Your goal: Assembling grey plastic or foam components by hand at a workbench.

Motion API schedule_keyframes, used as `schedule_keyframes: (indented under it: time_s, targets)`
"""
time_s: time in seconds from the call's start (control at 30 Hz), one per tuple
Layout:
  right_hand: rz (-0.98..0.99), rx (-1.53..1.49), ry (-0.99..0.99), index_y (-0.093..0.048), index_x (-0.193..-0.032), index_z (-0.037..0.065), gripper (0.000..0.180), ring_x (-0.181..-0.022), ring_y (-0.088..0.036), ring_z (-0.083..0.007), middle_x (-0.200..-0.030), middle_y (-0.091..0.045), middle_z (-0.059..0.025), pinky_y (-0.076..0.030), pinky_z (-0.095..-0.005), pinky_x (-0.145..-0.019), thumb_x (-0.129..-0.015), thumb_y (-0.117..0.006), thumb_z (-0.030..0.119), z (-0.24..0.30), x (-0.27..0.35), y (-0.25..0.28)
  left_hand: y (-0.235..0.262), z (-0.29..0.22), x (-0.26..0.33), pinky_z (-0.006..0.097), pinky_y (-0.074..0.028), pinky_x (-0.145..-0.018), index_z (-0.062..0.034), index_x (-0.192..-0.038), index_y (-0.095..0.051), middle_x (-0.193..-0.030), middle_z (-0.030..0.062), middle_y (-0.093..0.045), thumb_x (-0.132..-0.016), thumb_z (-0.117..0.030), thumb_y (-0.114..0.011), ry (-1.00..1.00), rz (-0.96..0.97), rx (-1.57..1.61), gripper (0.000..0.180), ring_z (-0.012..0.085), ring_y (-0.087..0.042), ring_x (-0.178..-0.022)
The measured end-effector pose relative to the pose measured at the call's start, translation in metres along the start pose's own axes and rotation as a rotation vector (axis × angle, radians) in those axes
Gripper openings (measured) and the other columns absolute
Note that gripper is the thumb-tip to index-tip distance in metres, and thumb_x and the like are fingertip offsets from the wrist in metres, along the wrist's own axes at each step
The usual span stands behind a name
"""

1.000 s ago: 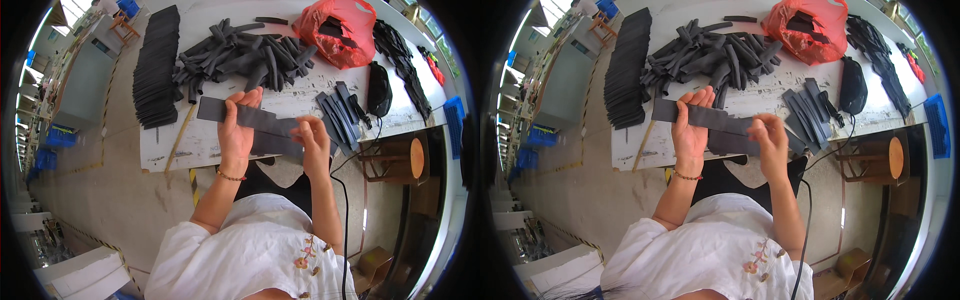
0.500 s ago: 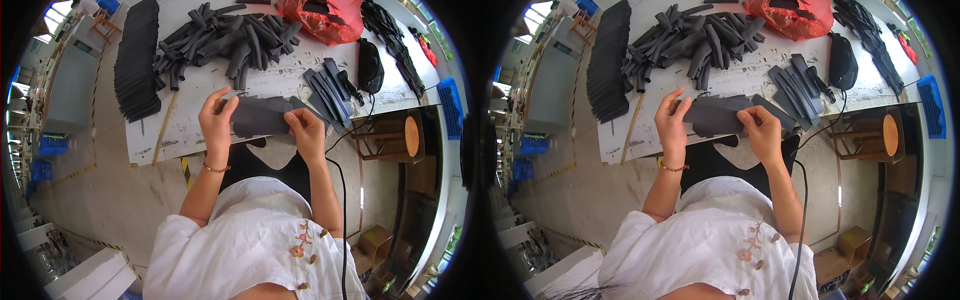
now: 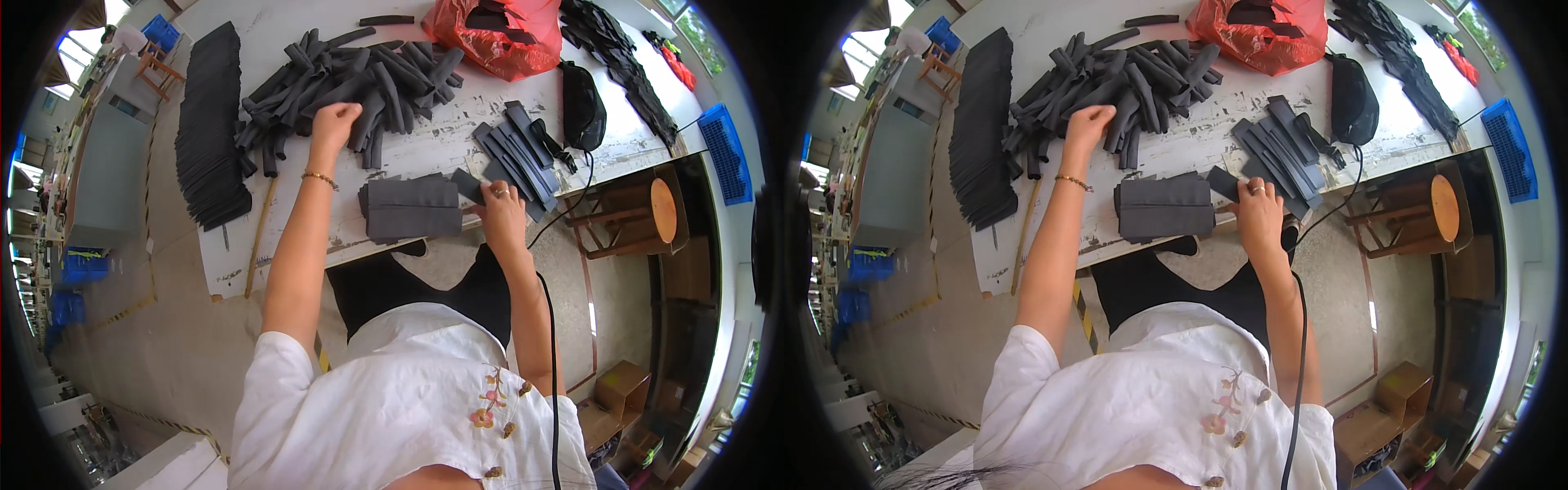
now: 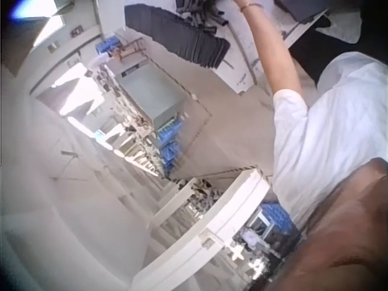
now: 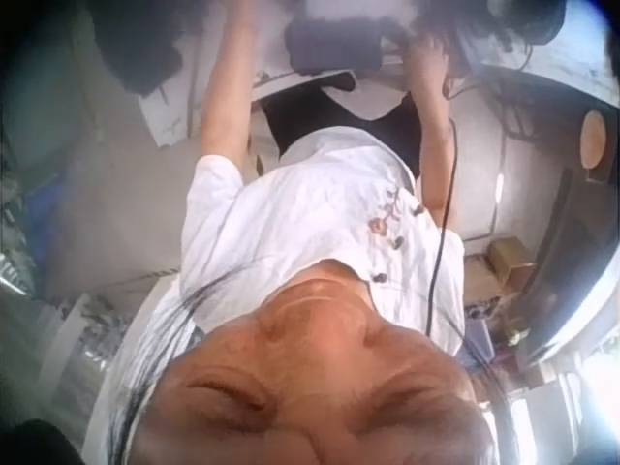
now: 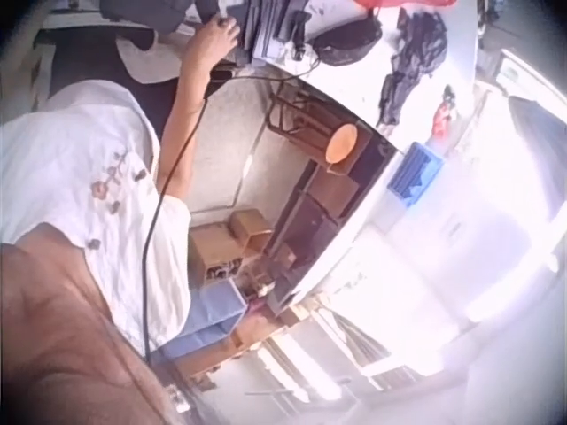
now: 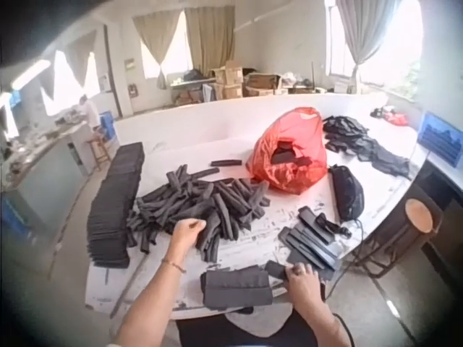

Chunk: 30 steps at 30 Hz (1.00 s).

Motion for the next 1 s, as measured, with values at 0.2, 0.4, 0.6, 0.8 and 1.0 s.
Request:
schedule_keyframes:
  time_s: [0.2, 0.4, 0.6, 0.8, 1.0]
  targets:
    - [0.081, 0.394, 0.279, -0.064, -0.09, 0.002, 0.015, -0.086, -0.056, -0.0256, -0.089, -0.059, -0.01, -0.044, -0.0386, -0.076, -0.081, -0.06, 0.012, -0.001, 0.014, -0.021, 0.0, -0.003, 0.003, 0.023, -0.044, -0.056, 0.0026, -0.088, -0.071, -0.074, 0.0035, -0.068, -0.078, -0.014, -0.076, 0.184, 0.099, 0.182, 0.02, 0.0082, -0.058, -0.061]
    - [-0.22, 0.089, 0.021, -0.06, -0.088, 0.005, 0.008, -0.086, -0.057, -0.0296, -0.09, -0.059, -0.0108, -0.045, -0.0403, -0.074, -0.08, -0.061, 0.006, -0.006, -0.003, -0.007, 0.044, 0.021, 0.042, 0.026, -0.051, -0.06, -0.0029, -0.088, -0.061, -0.086, 0.0077, -0.068, -0.081, -0.021, -0.076, 0.364, -0.04, 0.536, 0.025, 0.0139, -0.063, -0.067]
    - [-0.552, -0.292, -0.059, -0.053, -0.123, 0.002, 0.033, -0.089, -0.061, -0.0323, -0.106, -0.062, -0.0161, -0.049, -0.0371, -0.078, -0.091, -0.051, -0.005, 0.001, -0.027, 0.029, 0.042, 0.027, 0.074, 0.043, -0.055, -0.088, 0.0085, -0.121, -0.042, -0.113, 0.0246, -0.061, -0.098, -0.006, -0.042, 0.437, 0.054, 0.845, 0.028, 0.0373, -0.065, -0.099]
    - [-0.167, -0.897, -0.113, -0.049, -0.105, 0.001, 0.023, -0.074, -0.049, -0.0169, -0.089, -0.053, -0.0091, -0.042, -0.0271, -0.067, -0.09, -0.064, 0.01, 0.052, -0.018, 0.044, 0.039, 0.037, 0.088, 0.04, -0.054, -0.091, 0.0062, -0.113, -0.056, -0.105, 0.0202, -0.064, -0.092, -0.004, -0.055, 0.407, 0.078, 1.049, 0.023, 0.0304, -0.065, -0.1]
    - [-0.064, -0.628, 0.333, -0.05, -0.108, 0.001, 0.035, -0.092, -0.056, -0.0359, -0.099, -0.059, -0.0172, -0.044, -0.0418, -0.079, -0.08, -0.071, 0.004, 0.092, -0.002, 0.049, 0.034, 0.002, 0.107, 0.035, -0.054, -0.082, -0.0009, -0.105, -0.062, -0.096, 0.0069, -0.066, -0.087, -0.009, -0.068, 0.574, 0.01, 1.221, 0.02, 0.0185, -0.064, -0.089]
Point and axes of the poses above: each hand's wrist, its own x-axis away from the middle knuckle, its own y-axis out of the back of the hand, z = x × y, the point moved 2 cm from there along -x, towards the middle knuckle
